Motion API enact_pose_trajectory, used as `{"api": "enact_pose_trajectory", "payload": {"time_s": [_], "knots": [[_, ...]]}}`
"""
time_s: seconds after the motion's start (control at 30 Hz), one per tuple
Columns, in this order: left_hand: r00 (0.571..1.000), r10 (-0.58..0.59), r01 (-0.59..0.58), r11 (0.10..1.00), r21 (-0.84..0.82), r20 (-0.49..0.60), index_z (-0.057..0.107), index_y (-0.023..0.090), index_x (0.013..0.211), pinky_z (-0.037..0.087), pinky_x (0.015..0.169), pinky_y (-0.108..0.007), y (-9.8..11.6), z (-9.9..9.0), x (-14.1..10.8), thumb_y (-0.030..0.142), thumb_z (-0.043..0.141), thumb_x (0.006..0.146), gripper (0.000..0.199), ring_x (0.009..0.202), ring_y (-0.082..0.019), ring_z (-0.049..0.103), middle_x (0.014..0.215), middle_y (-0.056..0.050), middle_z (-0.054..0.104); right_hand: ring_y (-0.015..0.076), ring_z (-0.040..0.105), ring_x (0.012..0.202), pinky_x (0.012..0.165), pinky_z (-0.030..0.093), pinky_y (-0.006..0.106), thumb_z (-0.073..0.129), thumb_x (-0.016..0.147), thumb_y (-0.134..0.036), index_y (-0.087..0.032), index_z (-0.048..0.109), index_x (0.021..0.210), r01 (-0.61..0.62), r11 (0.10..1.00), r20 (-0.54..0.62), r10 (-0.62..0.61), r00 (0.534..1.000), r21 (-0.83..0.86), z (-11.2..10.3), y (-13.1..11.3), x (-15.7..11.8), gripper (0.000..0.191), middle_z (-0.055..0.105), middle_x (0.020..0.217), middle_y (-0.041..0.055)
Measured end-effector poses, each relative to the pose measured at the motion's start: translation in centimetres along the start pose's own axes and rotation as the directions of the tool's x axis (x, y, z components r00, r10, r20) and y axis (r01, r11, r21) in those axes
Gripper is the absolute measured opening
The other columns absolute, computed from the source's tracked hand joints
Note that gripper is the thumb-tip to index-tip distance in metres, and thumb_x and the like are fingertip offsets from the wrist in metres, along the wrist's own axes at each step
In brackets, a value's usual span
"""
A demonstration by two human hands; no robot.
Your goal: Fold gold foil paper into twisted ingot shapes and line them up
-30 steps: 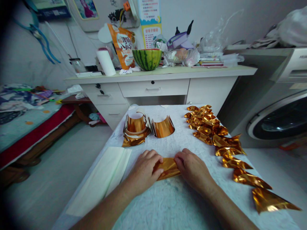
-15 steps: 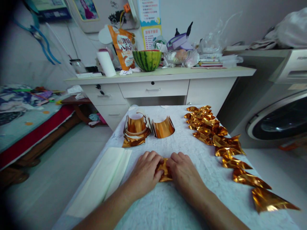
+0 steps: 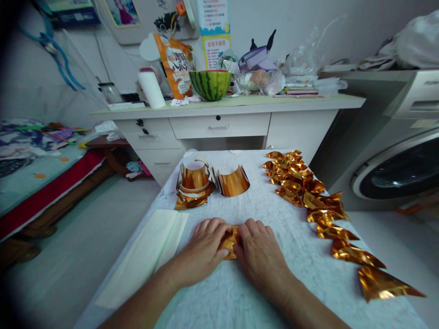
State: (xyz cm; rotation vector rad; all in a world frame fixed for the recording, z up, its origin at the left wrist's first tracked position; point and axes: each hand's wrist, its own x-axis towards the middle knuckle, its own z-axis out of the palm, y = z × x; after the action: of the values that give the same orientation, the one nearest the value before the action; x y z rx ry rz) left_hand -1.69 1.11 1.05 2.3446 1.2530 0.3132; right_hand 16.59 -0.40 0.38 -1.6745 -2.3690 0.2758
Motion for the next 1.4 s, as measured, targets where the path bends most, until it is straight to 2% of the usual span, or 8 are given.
{"api": "enact_pose_trajectory", "payload": {"time_s": [0.13,0.33,0.6,0.8,0.97,1.17,1.4], "knots": [[0.999,0.012,-0.011,0.999,-0.034,0.04,0.048,0.025,0.12,0.033,0.104,-0.041,-0.3,-0.5,-0.2,0.024,0.054,0.087,0.034,0.115,-0.024,0.043,0.121,-0.004,0.05,0.0259,0.05,0.087,0.078,0.037,0.04,0.058,0.087,-0.038,-0.019,0.059,0.099,0.022,0.999,-0.037,-0.023,0.999,-0.03,0.0,-0.5,-0.5,0.022,0.057,0.096,0.0082],[0.993,0.046,-0.034,0.993,-0.11,0.111,0.045,0.027,0.128,0.03,0.11,-0.042,-0.8,-1.2,-0.4,0.017,0.055,0.08,0.05,0.12,-0.023,0.041,0.126,-0.005,0.047,0.0274,0.048,0.088,0.079,0.035,0.042,0.057,0.086,-0.047,-0.02,0.058,0.101,0.0,1.0,-0.058,-0.002,0.998,-0.031,0.3,-0.9,-0.7,0.031,0.055,0.095,0.0083],[0.993,0.052,-0.038,0.99,-0.132,0.102,0.046,0.027,0.125,0.033,0.108,-0.041,-0.9,-1.2,-0.2,0.016,0.057,0.077,0.05,0.119,-0.023,0.042,0.126,-0.004,0.047,0.026,0.047,0.089,0.08,0.036,0.04,0.059,0.084,-0.035,-0.022,0.055,0.102,0.007,1.0,-0.061,-0.005,0.998,0.022,0.1,-0.5,-1.0,0.023,0.056,0.098,0.0078],[0.993,0.036,-0.021,0.991,-0.132,0.112,0.048,0.027,0.124,0.034,0.107,-0.041,-0.9,-1.3,-0.2,0.016,0.059,0.077,0.05,0.116,-0.023,0.043,0.124,-0.004,0.048,0.0271,0.05,0.095,0.084,0.038,0.042,0.058,0.084,-0.033,-0.023,0.049,0.126,-0.004,1.0,-0.092,0.005,0.996,0.01,-0.4,1.4,-1.7,0.044,0.056,0.109,0.0105],[0.993,0.037,-0.022,0.99,-0.137,0.108,0.047,0.027,0.123,0.034,0.107,-0.039,-0.8,-1.5,-0.2,0.016,0.058,0.076,0.049,0.117,-0.023,0.043,0.124,-0.004,0.048,0.0314,0.049,0.106,0.089,0.039,0.048,0.06,0.082,-0.033,-0.023,0.037,0.142,-0.009,0.999,-0.064,0.007,0.998,-0.034,-0.6,3.3,-1.9,0.065,0.051,0.127,0.0143],[0.993,0.033,-0.015,0.989,-0.148,0.115,0.047,0.027,0.123,0.034,0.107,-0.039,-0.8,-1.4,-0.2,0.014,0.056,0.075,0.05,0.116,-0.022,0.043,0.123,-0.004,0.049,0.0329,0.043,0.123,0.097,0.038,0.052,0.059,0.083,-0.034,-0.027,0.032,0.147,0.003,1.0,-0.006,-0.003,1.0,-0.012,-1.0,5.1,-1.9,0.07,0.046,0.139,0.0134],[0.99,0.031,-0.009,0.987,-0.16,0.136,0.048,0.026,0.123,0.034,0.107,-0.04,-0.8,-1.5,-0.2,0.015,0.057,0.075,0.05,0.116,-0.024,0.042,0.124,-0.005,0.047,0.0335,0.043,0.127,0.1,0.039,0.053,0.059,0.08,-0.028,-0.026,0.029,0.147,0.005,1.0,0.077,-0.007,0.997,0.023,-1.7,6.4,-2.0,0.074,0.045,0.142,0.0142]]}}
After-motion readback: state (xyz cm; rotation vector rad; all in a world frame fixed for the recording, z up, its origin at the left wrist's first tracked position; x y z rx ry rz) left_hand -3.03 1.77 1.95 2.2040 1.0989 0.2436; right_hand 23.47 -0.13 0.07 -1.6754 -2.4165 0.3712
